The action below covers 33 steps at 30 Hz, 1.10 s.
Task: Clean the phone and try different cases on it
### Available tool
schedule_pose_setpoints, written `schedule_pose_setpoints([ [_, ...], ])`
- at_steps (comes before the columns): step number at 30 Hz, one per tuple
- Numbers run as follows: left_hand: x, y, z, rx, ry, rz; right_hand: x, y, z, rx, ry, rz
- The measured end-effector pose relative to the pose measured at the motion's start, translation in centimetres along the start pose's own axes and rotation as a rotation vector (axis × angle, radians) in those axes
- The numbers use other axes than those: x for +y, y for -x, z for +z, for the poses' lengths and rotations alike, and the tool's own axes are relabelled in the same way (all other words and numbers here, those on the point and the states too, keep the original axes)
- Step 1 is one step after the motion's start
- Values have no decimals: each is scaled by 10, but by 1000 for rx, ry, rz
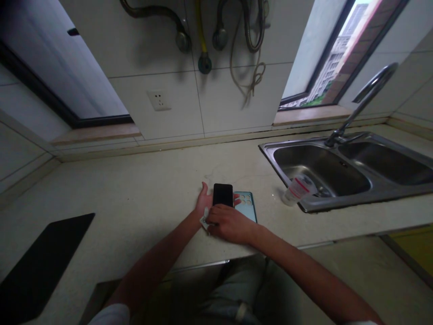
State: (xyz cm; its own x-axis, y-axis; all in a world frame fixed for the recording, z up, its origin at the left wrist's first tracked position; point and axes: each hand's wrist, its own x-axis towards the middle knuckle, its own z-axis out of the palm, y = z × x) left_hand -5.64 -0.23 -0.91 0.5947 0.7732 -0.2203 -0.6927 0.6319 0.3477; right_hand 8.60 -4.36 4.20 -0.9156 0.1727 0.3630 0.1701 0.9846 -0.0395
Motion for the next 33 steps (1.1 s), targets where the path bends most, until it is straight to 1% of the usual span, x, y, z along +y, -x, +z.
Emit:
schedule_pose_setpoints([
  [4, -1, 0, 5, -5, 71, -33, -9, 4, 0, 26, -16, 7],
  [9, 1, 6, 10, -26, 166, -48, -8, 18, 0, 150, -118, 105],
  [11, 2, 7, 10, -21, 185, -33, -7, 27, -1, 206, -131, 128],
  [14, 3, 7, 8, -4, 194, -3, -5, 44, -4, 274, -89, 154],
  [18, 5, 7, 5, 17, 207, 3, 3, 68, -8, 289, 10, 167],
  [21, 4, 6, 4, 16, 216, -5, 9, 83, -10, 300, -20, 243],
  [24, 1, 4, 2, 30, 188, -16, 11, 89, -11, 387, -141, 388],
  [26, -1, 2, 1, 35, 161, -31, 9, 87, -9, 476, -243, 542],
  [28, -3, 1, 0, 41, 133, -50, 6, 81, -5, 542, -360, 727],
  [31, -4, 3, 2, 66, 88, -57, 1, 68, 7, 630, -638, 1017],
  [33, -4, 5, 6, 88, 65, -54, -2, 57, 17, 697, -870, 1141],
])
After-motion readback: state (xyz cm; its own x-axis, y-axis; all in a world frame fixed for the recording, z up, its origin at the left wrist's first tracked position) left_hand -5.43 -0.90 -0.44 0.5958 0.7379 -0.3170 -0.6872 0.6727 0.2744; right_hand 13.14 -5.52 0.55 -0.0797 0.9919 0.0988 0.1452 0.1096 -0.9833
